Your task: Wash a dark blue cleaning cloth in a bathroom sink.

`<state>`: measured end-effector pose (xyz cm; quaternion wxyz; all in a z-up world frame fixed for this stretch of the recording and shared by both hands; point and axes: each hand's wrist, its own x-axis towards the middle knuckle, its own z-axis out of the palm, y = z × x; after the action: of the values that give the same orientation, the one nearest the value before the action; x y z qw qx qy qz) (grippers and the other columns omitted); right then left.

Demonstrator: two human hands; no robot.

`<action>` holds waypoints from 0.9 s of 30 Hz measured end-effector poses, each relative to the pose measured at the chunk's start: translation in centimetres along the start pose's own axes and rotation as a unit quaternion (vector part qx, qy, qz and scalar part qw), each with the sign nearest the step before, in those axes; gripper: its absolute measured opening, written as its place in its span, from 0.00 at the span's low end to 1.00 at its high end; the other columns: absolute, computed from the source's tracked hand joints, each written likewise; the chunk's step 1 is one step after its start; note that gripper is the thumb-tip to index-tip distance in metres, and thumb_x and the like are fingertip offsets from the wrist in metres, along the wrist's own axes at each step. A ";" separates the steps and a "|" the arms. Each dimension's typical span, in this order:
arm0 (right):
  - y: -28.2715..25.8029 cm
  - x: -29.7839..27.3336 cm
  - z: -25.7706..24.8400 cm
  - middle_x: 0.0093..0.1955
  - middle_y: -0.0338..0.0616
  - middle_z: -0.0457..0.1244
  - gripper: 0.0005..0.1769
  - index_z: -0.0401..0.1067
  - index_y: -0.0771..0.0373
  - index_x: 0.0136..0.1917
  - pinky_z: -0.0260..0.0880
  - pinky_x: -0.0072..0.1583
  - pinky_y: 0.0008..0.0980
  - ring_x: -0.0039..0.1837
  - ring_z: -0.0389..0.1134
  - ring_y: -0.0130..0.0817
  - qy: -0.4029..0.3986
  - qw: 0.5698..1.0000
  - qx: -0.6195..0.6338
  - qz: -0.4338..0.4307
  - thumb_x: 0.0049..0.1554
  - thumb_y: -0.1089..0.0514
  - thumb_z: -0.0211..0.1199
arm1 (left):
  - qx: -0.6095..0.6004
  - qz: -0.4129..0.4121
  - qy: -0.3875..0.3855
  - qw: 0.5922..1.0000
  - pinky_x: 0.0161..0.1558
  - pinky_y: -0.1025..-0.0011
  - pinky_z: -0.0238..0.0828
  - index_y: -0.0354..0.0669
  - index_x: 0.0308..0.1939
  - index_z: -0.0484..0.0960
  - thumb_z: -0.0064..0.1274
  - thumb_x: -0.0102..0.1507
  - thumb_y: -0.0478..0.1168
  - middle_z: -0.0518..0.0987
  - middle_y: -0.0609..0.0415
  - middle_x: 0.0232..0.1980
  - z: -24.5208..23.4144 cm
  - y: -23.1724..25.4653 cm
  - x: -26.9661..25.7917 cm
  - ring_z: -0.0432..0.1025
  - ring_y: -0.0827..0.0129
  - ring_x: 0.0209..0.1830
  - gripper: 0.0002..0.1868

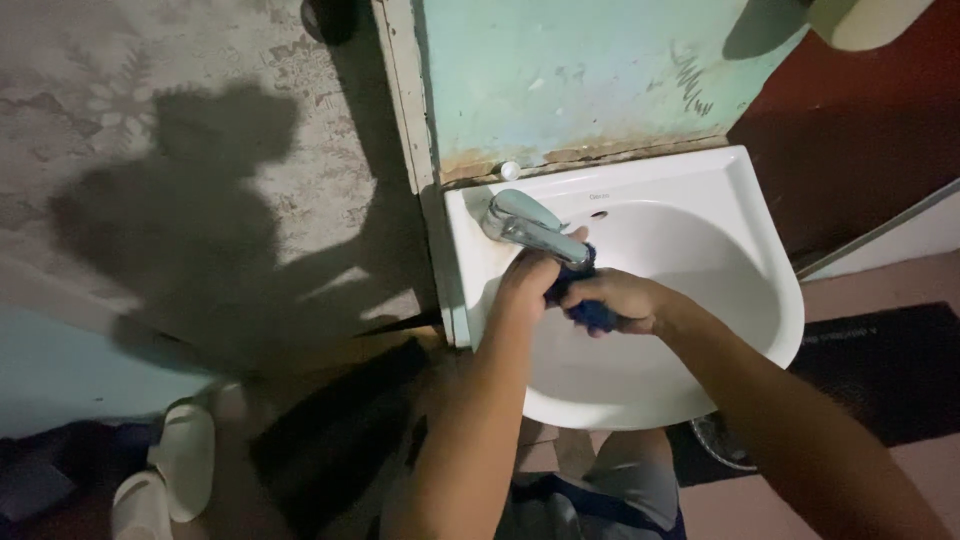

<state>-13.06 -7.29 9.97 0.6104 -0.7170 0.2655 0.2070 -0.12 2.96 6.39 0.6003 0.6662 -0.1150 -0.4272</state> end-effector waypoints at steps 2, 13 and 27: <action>0.7 0.4 -0.6 0.36 0.41 0.63 0.15 0.70 0.65 0.49 0.60 0.30 0.26 0.34 0.64 0.28 -0.062 0.967 0.245 -0.024 0.52 0.55 0.65 | -0.149 0.034 -0.172 0.973 0.35 0.58 0.70 0.26 0.56 0.76 0.67 0.61 0.58 0.77 0.43 0.46 -0.1 -0.6 1.2 0.71 0.55 0.38 0.37; -1.9 0.0 1.1 0.33 0.38 0.63 0.13 0.72 0.59 0.43 0.57 0.29 0.25 0.30 0.61 0.26 -0.078 0.992 0.084 0.054 0.51 0.50 0.70 | 0.075 0.093 -0.042 0.992 0.45 0.56 0.74 0.23 0.52 0.77 0.64 0.53 0.63 0.81 0.35 0.50 0.8 0.1 0.6 0.76 0.48 0.45 0.43; -2.6 1.6 3.2 0.47 0.50 0.70 0.30 0.76 0.59 0.52 0.73 0.46 0.46 0.45 0.71 0.49 0.230 0.867 -0.441 -0.045 0.44 0.39 0.76 | 0.296 0.259 0.222 0.892 0.45 0.49 0.73 0.34 0.34 0.83 0.55 0.54 0.49 0.82 0.35 0.40 3.0 -4.7 5.0 0.75 0.38 0.42 0.19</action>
<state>-10.07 -4.04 10.39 0.1612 -0.9498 0.2471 0.1039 -0.93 -1.31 0.26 0.4745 0.8370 -0.2689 -0.0436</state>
